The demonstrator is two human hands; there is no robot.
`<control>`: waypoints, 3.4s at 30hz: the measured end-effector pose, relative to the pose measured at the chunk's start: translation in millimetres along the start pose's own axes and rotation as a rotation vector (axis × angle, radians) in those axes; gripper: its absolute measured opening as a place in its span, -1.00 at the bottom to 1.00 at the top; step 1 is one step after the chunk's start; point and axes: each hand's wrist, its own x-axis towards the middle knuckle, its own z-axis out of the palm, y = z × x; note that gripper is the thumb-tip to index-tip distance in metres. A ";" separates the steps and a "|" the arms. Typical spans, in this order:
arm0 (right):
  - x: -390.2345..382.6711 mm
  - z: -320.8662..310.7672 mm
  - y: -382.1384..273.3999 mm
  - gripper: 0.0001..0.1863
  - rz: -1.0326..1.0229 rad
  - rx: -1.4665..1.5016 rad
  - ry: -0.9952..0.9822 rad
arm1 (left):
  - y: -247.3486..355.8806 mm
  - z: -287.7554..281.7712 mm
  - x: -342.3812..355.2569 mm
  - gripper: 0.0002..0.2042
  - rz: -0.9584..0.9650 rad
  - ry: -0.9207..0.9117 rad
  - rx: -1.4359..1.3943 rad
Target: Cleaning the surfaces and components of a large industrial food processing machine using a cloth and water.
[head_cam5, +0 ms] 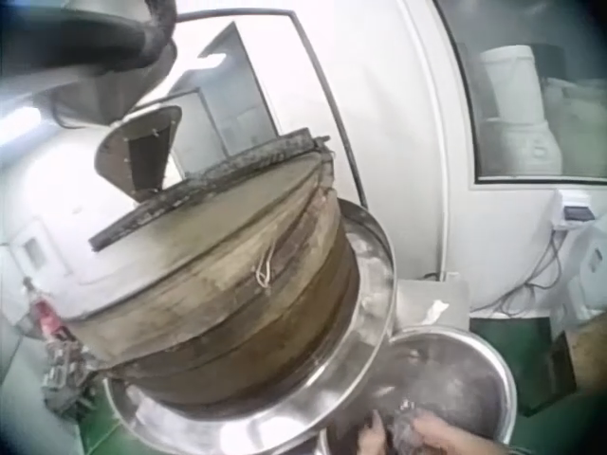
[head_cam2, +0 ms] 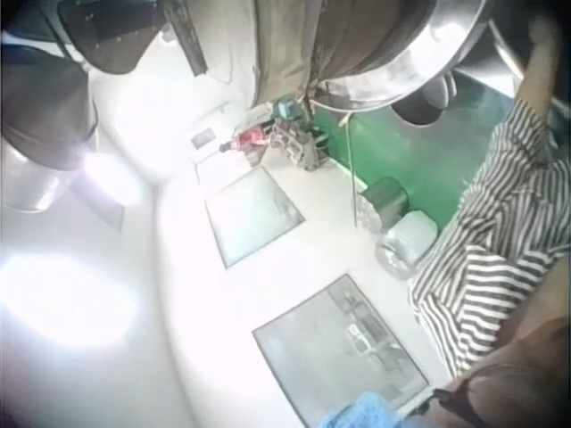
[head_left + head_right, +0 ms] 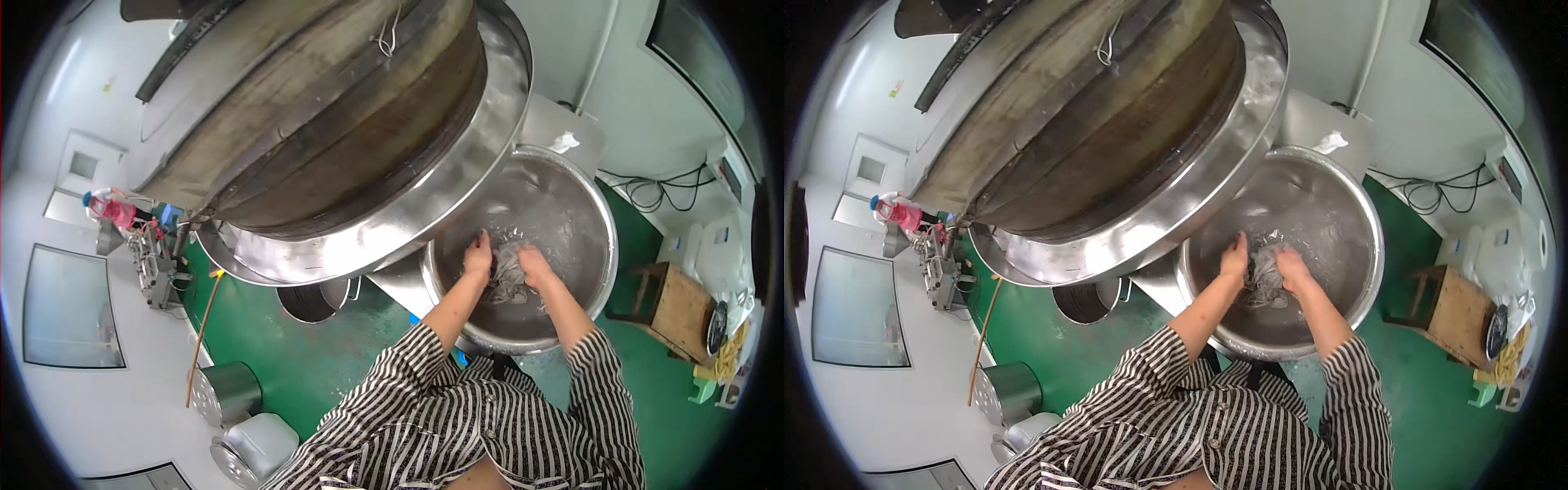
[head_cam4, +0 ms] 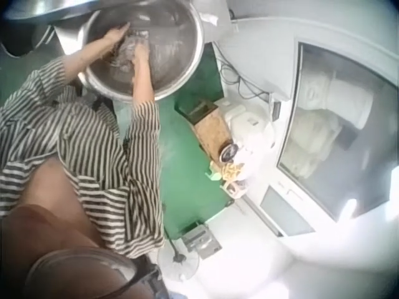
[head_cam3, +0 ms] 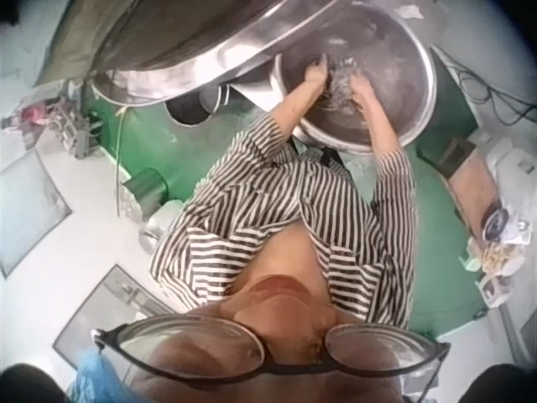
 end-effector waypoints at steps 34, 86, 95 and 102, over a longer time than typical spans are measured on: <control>-28.5 -0.7 0.9 -0.39 -0.465 -1.732 0.279 | 50.1 -36.0 -22.2 -0.68 0.250 -0.461 1.260; -162.3 20.2 -216.0 -0.60 -0.536 0.017 0.166 | 166.3 -251.9 -152.3 -0.76 1.735 -0.028 0.876; -67.4 93.2 -283.1 -0.22 -0.672 -2.305 0.195 | 136.3 -356.1 -113.4 -0.56 1.098 -0.214 1.198; -73.6 178.4 -192.6 -0.50 -0.225 -1.966 -0.460 | 127.8 -359.6 -116.4 -0.57 1.154 -0.109 1.152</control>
